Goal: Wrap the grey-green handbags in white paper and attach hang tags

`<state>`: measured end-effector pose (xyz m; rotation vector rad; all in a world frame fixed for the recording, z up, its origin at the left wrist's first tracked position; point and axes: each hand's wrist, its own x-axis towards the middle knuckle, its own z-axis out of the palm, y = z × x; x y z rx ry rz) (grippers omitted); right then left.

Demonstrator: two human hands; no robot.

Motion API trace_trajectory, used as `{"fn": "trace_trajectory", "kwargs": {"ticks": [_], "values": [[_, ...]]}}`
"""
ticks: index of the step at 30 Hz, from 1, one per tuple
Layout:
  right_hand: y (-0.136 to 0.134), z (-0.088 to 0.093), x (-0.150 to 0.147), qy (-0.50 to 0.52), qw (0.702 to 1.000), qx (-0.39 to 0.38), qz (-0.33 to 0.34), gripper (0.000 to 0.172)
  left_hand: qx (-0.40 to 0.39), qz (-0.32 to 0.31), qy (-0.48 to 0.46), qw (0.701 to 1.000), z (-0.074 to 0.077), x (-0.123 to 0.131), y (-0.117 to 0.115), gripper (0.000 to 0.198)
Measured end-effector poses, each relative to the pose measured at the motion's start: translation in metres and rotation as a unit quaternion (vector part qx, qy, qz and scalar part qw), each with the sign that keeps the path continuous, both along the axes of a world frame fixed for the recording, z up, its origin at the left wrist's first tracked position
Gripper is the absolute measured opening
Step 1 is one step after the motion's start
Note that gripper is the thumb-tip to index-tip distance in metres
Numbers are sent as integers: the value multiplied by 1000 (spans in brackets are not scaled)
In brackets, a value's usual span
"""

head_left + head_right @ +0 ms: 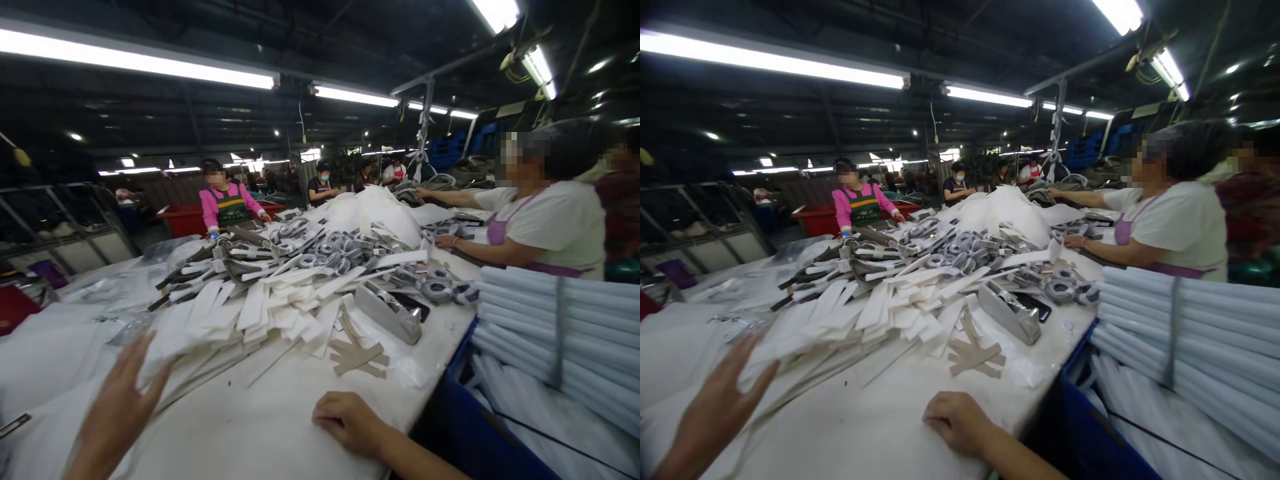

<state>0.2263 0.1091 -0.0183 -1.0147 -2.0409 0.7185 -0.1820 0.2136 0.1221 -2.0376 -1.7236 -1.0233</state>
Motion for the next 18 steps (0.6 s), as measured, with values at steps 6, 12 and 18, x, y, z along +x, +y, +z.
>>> {"fn": "trace_trajectory", "kwargs": {"ticks": [6, 12, 18], "values": [[-4, 14, 15, 84, 995, -52, -7, 25, -68, -230, -31, 970, -48, 123, 37, 51], [20, 67, 103, 114, 985, -23, -125, 34, -186, -373, -142, 898, -87, 217, 25, 37], [52, 100, 201, 97, 954, -19, -282, 44, -270, -377, -288, 838, -123, 254, 19, 41]]}}
